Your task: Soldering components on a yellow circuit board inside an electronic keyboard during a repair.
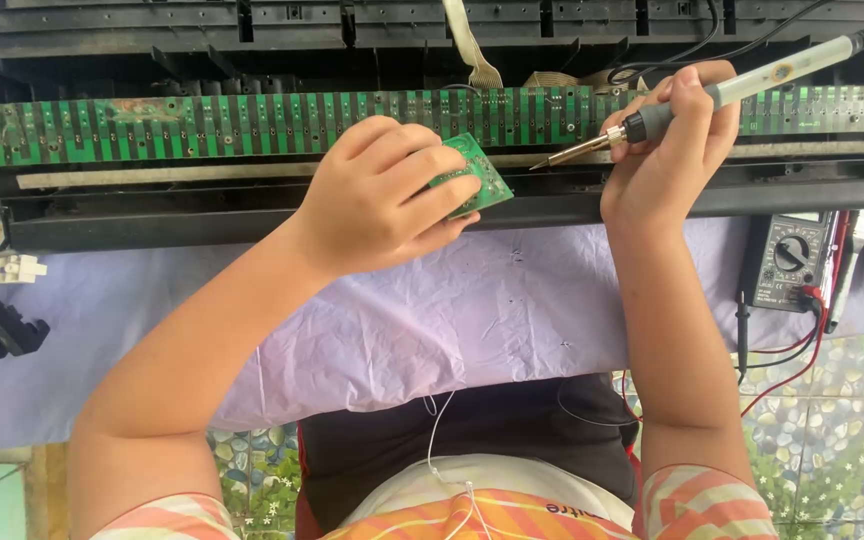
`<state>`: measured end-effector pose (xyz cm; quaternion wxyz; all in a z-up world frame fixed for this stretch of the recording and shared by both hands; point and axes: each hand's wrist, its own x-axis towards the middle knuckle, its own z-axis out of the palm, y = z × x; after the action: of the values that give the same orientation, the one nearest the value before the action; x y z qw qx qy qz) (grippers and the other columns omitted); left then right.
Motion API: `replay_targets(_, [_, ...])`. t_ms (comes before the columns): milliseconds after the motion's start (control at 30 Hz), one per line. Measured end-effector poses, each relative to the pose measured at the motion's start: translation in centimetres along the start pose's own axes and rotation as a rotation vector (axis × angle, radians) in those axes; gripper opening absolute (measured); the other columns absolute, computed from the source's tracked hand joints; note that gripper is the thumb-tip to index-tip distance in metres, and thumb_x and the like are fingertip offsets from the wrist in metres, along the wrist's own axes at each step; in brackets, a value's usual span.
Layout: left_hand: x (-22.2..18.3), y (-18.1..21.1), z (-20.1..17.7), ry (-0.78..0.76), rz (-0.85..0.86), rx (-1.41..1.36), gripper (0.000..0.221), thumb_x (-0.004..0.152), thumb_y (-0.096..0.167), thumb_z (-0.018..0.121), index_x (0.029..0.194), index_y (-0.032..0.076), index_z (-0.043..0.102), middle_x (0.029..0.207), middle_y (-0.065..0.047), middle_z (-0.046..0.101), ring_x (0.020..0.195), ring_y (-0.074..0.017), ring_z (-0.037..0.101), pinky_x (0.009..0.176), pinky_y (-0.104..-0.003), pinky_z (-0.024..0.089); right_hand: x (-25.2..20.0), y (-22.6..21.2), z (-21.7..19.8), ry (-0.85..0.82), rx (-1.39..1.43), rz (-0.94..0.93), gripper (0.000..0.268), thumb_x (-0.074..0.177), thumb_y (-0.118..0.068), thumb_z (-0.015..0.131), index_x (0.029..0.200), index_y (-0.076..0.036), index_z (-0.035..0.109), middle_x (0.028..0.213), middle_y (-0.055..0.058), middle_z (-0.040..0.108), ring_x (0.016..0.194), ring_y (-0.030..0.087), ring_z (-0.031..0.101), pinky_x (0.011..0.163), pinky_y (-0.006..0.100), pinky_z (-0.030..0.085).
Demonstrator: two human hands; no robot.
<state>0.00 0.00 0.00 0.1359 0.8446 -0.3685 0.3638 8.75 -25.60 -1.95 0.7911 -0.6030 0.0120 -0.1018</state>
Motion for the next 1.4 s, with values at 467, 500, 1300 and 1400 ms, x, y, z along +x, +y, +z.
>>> replay_targets(467, [-0.1, -0.5, 0.4, -0.374, -0.28, -0.264, 0.092, 0.066, 0.045, 0.097, 0.14, 0.013, 0.053, 0.131, -0.007, 0.055, 0.123, -0.0288, 0.055, 0.1, -0.044, 0.037, -0.6, -0.5, 0.2, -0.1, 0.036, -0.057, 0.021, 0.103, -0.028, 0.058, 0.092, -0.013, 0.049, 0.075, 0.002, 0.041, 0.048, 0.02, 0.044, 0.056, 0.036, 0.045])
replay_targets(500, [-0.1, -0.5, 0.5, -0.378, -0.281, -0.25, 0.094, 0.063, 0.044, 0.097, 0.14, 0.013, 0.053, 0.128, -0.007, 0.055, 0.121, -0.029, 0.055, 0.099, -0.044, 0.037, -0.6, -0.3, 0.2, -0.116, 0.04, -0.07, 0.022, 0.103, -0.029, 0.06, 0.092, -0.013, 0.049, 0.079, 0.002, 0.044, 0.049, 0.02, 0.045, 0.057, 0.036, 0.046])
replay_targets(1300, [0.2, -0.9, -0.4, -0.006, -0.448, -0.499, 0.029, 0.111, 0.023, 0.053, 0.121, 0.0, 0.068, 0.115, -0.014, 0.071, 0.114, -0.0357, 0.064, 0.11, -0.052, 0.044, -1.0, -0.4, -0.2, -0.345, 0.014, -0.144, 0.024, 0.112, -0.035, 0.054, 0.106, -0.013, 0.047, 0.067, 0.008, 0.041, 0.049, 0.022, 0.043, 0.057, 0.035, 0.045])
replay_targets(1400, [0.8, -1.0, -1.2, 0.051, -0.604, -0.62, 0.04, 0.115, 0.024, 0.039, 0.122, -0.003, 0.068, 0.117, -0.018, 0.069, 0.116, -0.0328, 0.065, 0.101, -0.043, 0.051, -1.9, -0.5, -0.2, -0.301, -0.072, -0.248, 0.021, 0.114, -0.035, 0.049, 0.112, -0.015, 0.045, 0.079, 0.013, 0.051, 0.056, 0.028, 0.052, 0.051, 0.031, 0.039])
